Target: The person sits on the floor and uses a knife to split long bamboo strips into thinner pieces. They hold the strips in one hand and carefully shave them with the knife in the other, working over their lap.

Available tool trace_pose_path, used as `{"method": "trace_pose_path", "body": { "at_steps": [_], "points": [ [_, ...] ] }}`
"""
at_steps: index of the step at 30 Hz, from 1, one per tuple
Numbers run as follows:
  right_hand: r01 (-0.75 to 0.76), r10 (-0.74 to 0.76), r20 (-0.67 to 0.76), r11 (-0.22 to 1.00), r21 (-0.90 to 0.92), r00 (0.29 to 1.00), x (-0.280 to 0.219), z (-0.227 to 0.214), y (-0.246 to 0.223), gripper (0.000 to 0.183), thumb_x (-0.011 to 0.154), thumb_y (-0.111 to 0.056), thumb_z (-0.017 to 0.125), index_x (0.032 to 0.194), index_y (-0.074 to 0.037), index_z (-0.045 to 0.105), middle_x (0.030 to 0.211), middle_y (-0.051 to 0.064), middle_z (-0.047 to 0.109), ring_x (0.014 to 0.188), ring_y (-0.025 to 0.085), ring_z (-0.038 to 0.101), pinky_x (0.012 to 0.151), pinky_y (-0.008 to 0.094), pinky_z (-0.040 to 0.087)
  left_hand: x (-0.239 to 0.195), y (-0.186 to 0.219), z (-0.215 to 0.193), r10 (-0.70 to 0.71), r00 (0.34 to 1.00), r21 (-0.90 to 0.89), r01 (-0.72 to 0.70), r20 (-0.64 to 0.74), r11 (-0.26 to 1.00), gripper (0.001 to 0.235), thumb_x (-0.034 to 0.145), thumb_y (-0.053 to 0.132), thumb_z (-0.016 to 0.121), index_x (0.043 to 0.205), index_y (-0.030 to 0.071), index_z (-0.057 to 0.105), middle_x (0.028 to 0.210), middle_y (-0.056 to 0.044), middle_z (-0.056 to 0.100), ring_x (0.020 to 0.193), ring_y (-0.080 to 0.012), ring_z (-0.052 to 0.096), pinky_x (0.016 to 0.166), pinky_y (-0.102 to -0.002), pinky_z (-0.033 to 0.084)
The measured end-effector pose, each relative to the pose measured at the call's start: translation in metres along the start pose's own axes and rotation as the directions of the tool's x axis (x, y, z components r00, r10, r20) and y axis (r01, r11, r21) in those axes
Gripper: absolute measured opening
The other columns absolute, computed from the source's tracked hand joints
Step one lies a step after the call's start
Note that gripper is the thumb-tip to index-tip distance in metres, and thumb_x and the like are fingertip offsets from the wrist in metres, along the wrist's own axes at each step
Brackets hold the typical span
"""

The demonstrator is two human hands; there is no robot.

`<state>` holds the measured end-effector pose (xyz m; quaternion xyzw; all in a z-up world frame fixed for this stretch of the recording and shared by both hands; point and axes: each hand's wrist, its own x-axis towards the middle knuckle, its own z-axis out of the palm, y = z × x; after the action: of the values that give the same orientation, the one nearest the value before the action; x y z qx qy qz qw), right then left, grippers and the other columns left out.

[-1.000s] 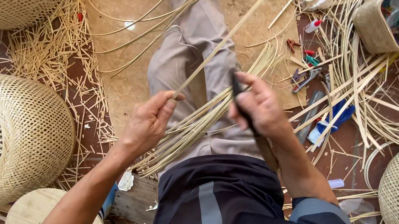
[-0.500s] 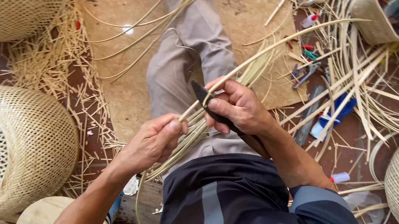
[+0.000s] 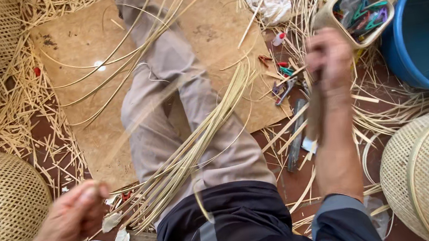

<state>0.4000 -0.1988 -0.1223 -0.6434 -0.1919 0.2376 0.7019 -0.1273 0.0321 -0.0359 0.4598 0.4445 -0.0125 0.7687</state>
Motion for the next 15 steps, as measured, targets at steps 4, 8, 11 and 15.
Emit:
{"method": "trace_pose_path", "body": {
  "at_steps": [4,8,11,15],
  "points": [
    [-0.101,0.160,-0.101,0.896,0.433,0.982,0.001,-0.015,-0.021,0.017,0.110,-0.026,0.055,0.114,-0.011,0.060,0.080,-0.002,0.063,0.054,0.005,0.051,0.045,0.021,0.042,0.005,0.008,0.013,0.376,0.911,0.602,-0.204,-0.172,0.772,0.025,0.102,0.021,0.051,0.107,0.007,0.071,0.063,0.005,0.053,0.050,-0.0064,0.045,0.040,-0.023,0.040],
    [-0.190,0.174,0.118,0.972,0.136,0.978,-0.051,0.023,0.000,0.016,0.112,-0.018,0.052,0.117,-0.006,0.060,0.080,0.005,0.065,0.054,0.009,0.052,0.046,0.023,0.043,0.033,-0.005,0.042,0.370,0.926,0.709,-0.210,-0.078,0.673,0.025,0.102,0.024,0.055,0.109,0.010,0.073,0.061,-0.002,0.053,0.049,-0.0120,0.047,0.045,-0.030,0.039],
    [-0.273,0.223,0.292,0.951,0.144,0.930,-0.076,0.061,0.007,0.020,0.109,-0.013,0.052,0.122,-0.001,0.060,0.082,0.009,0.068,0.054,0.010,0.055,0.048,0.023,0.047,0.044,0.000,0.052,0.541,0.826,0.657,-0.498,0.161,0.566,0.024,0.107,0.024,0.053,0.110,0.007,0.069,0.074,0.003,0.061,0.062,-0.0063,0.057,0.053,-0.025,0.049],
    [-0.312,0.215,0.429,0.935,0.171,0.877,-0.087,0.095,-0.001,0.024,0.108,-0.013,0.054,0.125,0.002,0.059,0.085,0.010,0.069,0.057,0.011,0.058,0.053,0.023,0.049,0.037,0.005,0.058,0.375,0.927,0.708,-0.273,0.012,0.652,0.025,0.102,0.026,0.054,0.110,0.010,0.072,0.063,-0.002,0.056,0.054,-0.0112,0.053,0.049,-0.029,0.046]
  ]
}}
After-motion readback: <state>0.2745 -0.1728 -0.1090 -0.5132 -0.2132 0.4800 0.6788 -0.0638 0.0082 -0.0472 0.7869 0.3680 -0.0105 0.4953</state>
